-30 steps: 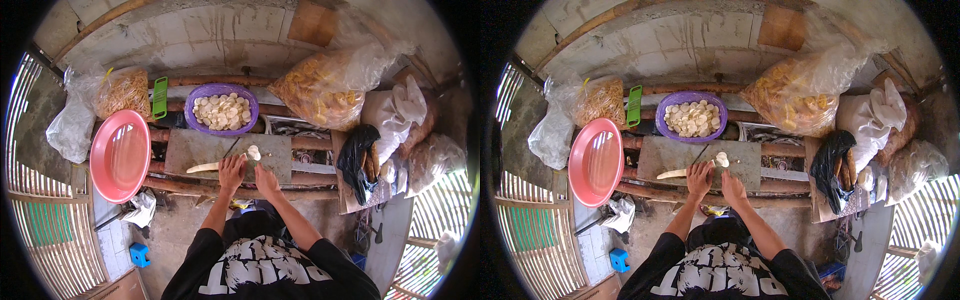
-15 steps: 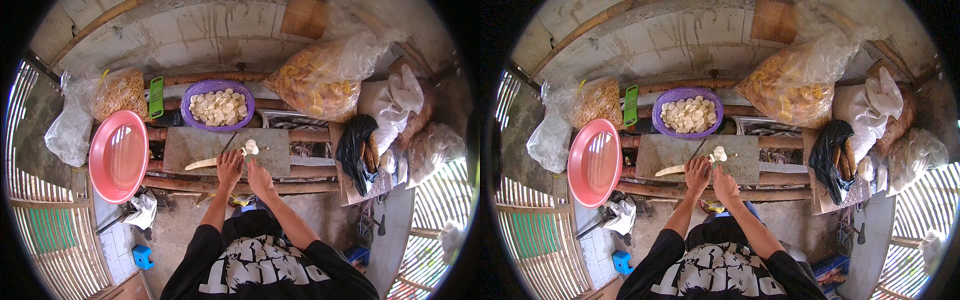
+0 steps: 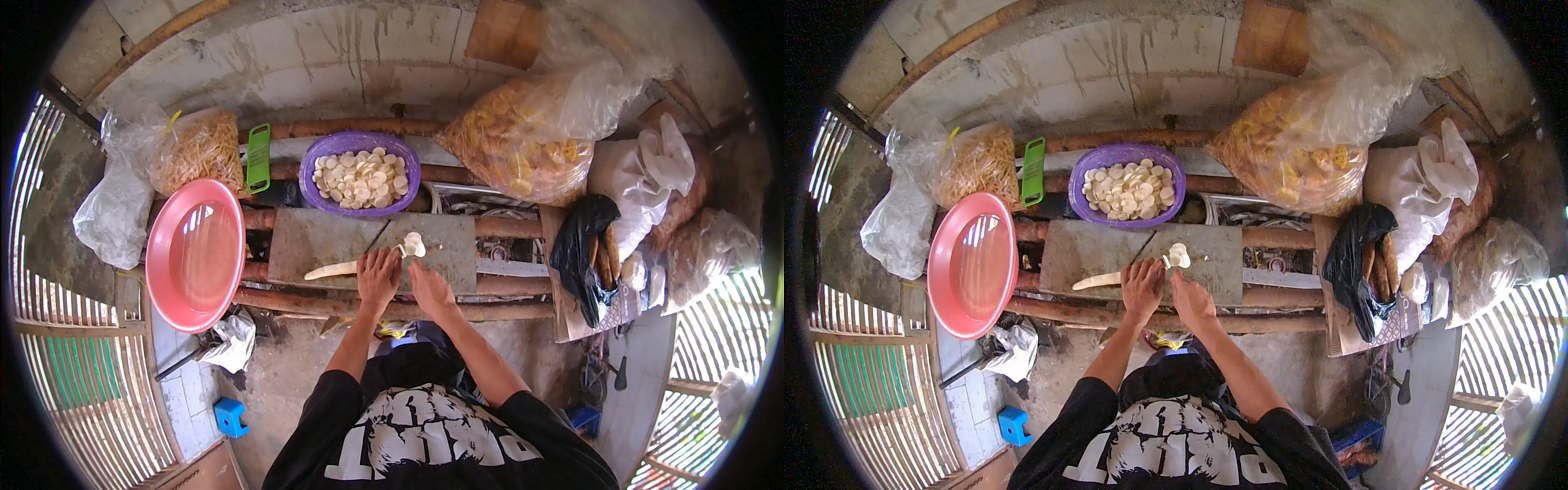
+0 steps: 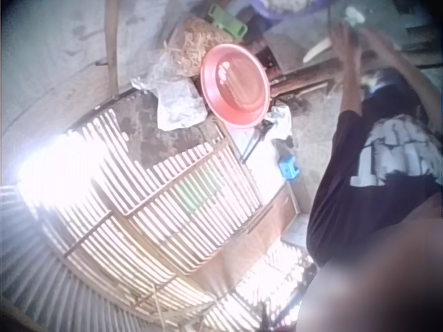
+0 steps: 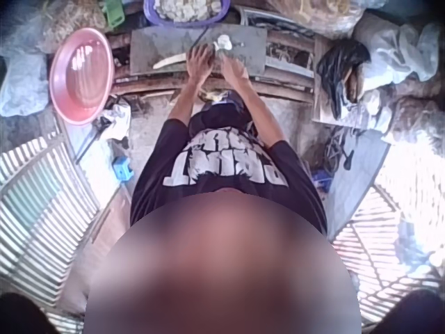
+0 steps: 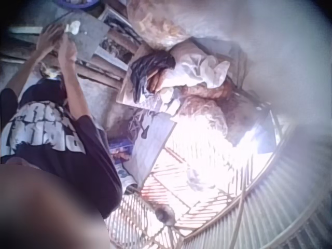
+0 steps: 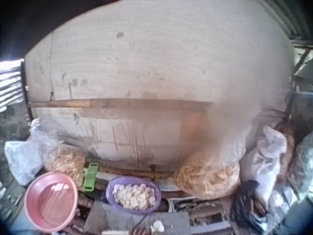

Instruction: The person washes a peeled cassava root in a pink basin and then slices it into rounds on a wooden block using a knife.

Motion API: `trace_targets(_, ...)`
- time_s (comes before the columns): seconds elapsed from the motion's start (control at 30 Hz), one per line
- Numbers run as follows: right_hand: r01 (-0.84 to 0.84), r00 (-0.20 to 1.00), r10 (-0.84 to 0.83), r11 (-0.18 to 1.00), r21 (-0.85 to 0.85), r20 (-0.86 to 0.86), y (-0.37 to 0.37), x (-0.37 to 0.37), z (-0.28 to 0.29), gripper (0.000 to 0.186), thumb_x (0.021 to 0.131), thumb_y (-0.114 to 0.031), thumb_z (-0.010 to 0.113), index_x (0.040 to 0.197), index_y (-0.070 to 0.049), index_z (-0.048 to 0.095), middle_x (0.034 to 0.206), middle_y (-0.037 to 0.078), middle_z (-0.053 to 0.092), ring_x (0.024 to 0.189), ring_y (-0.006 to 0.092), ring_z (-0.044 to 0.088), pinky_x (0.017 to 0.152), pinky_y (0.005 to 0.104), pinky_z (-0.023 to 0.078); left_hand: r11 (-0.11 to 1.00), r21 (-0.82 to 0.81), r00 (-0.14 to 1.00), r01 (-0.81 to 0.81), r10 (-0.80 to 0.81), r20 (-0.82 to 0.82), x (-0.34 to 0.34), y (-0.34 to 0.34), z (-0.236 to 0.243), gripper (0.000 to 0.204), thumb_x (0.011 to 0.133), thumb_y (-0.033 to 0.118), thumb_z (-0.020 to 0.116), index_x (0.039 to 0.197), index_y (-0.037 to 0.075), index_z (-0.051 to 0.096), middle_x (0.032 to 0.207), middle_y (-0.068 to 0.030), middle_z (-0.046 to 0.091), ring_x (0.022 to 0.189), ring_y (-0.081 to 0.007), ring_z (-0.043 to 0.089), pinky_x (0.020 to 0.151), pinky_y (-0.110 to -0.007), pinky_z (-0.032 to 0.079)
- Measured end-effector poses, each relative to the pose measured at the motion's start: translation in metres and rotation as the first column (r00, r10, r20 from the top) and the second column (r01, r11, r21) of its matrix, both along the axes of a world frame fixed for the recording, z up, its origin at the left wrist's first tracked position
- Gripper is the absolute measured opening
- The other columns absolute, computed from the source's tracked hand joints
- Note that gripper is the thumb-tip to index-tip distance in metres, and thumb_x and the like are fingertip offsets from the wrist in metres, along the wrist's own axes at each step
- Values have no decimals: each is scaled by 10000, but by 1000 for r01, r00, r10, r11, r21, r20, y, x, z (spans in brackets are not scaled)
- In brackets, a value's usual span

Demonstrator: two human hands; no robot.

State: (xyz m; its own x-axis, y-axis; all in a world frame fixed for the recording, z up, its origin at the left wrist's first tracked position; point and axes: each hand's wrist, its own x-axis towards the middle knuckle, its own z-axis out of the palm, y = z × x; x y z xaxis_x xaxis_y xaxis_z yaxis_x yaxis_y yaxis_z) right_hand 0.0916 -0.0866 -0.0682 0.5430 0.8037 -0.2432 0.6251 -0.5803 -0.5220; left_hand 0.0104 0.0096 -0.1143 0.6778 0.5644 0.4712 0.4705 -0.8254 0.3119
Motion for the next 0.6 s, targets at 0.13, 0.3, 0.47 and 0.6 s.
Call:
trace_targets(0.13, -15, 997, 11, 999, -51, -74, 6, 5, -13, 223, 881, -255, 351, 1014, -98, 438, 724, 215, 582, 688, 404, 573, 586, 505, 456, 999, -44, 1000, 10, -11, -12, -1, 0, -4, 220, 768, 177, 537, 983, 135, 517, 950, -28, 553, 912, -205, 497, 843, -370, 323)
trace_targets(0.3, -38, 999, 36, 992, -116, -22, 11, 7, -21, 203, 875, -238, 361, 991, -89, 435, 748, 205, 589, 720, 390, 581, 601, 499, 460, 999, -39, 1000, 4, -4, -9, -1, -1, -4, 196, 772, 187, 528, 962, 142, 521, 947, -22, 556, 898, -194, 502, 818, -355, 330)
trace_targets(0.47, -32, 999, 30, 994, -103, -20, 10, 5, -20, 208, 872, -231, 367, 990, -74, 434, 748, 200, 592, 718, 388, 582, 597, 495, 462, 999, -36, 1000, 10, -9, 8, -1, 0, -5, 182, 769, 181, 530, 947, 142, 521, 926, -16, 562, 876, -187, 510, 806, -348, 336)
trace_targets(0.6, -18, 1000, 16, 998, -68, -18, 8, 6, -20, 221, 873, -238, 368, 997, -69, 436, 735, 206, 589, 708, 394, 577, 591, 495, 459, 999, -40, 1000, 26, -26, 7, 0, 2, -3, 190, 767, 173, 536, 952, 136, 518, 911, -20, 566, 862, -189, 515, 805, -347, 337)
